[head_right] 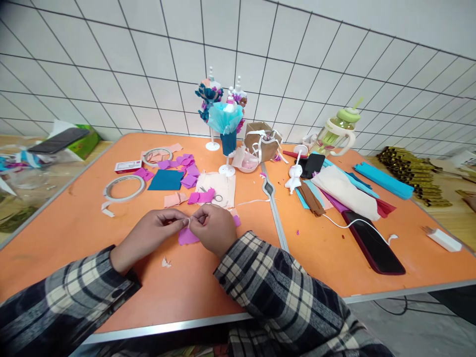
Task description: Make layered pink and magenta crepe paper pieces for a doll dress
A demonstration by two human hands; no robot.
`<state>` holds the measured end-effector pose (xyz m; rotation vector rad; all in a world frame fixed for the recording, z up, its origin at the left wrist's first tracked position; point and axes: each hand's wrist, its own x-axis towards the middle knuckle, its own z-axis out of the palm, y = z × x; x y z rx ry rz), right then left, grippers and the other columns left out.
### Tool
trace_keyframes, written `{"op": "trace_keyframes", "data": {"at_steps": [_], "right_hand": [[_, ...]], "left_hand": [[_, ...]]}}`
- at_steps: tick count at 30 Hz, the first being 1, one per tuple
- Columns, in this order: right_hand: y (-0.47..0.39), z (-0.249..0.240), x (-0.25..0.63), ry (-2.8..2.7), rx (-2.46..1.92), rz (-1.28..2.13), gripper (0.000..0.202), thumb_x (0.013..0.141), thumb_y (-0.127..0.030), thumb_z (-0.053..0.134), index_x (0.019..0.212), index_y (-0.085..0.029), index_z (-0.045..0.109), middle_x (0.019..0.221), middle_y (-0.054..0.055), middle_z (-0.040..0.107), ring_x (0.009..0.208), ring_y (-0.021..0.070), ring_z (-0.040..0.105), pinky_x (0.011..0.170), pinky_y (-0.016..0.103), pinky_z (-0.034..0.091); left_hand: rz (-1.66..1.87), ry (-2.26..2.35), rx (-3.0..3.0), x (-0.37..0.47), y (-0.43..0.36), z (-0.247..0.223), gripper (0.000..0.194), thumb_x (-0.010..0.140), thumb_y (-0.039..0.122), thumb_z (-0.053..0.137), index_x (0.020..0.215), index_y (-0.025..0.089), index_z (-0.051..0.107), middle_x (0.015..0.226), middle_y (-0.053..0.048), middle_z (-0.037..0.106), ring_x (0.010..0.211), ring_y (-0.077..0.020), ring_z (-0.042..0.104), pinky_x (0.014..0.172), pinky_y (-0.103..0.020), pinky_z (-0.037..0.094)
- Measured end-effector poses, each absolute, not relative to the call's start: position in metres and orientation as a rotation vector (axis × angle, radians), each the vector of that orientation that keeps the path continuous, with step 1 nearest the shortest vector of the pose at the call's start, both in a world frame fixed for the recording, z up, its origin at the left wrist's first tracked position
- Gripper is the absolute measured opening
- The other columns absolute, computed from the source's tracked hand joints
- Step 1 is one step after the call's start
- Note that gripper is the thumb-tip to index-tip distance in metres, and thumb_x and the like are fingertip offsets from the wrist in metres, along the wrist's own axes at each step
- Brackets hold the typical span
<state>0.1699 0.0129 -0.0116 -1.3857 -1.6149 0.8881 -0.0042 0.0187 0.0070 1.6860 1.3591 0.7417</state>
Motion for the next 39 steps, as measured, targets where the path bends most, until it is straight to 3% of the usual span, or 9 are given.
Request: {"op": "trace_keyframes", "data": {"at_steps": [8,22,39], "right_hand": [[0.0157,-0.0130,0.1675,-1.542,-1.418,1.051,0.009,0.071,-0.025,0.062,0.065,-0.019,0.061,0.056,-0.004,0.058,0.050,0.0103,0.047,0.049,0.022,0.035],[0.0156,-0.0137,0.1712,-1.541,-1.404,1.043,0.009,0.072,-0.027,0.065,0.069,-0.019,0.066,0.060,-0.003,0.062,0.055,0.0109,0.051,0.052,0.021,0.038],[0.0150,-0.0101,0.1734,-1.614,-1.450,1.030,0.007,0.072,-0.024,0.065,0.068,-0.018,0.066,0.060,-0.003,0.063,0.056,0.0110,0.053,0.053,0.022,0.038]], "left_hand": [[0.730,1.342,1.651,-0.0054,0.0197,0.0037,0.029,0.074,0.044,0.065,0.074,0.017,0.077,0.080,-0.006,0.079,0.078,-0.0255,0.070,0.076,-0.035,0.054],[0.751,1.182,1.556,-0.0104,0.0197,0.0000,0.033,0.078,0.049,0.066,0.078,0.019,0.079,0.089,-0.007,0.080,0.089,-0.0273,0.071,0.086,-0.037,0.054],[0.709,1.330,1.737,-0.0024,0.0197,0.0035,0.026,0.073,0.040,0.062,0.070,0.019,0.076,0.076,-0.005,0.078,0.073,-0.0229,0.069,0.071,-0.032,0.053]]}}
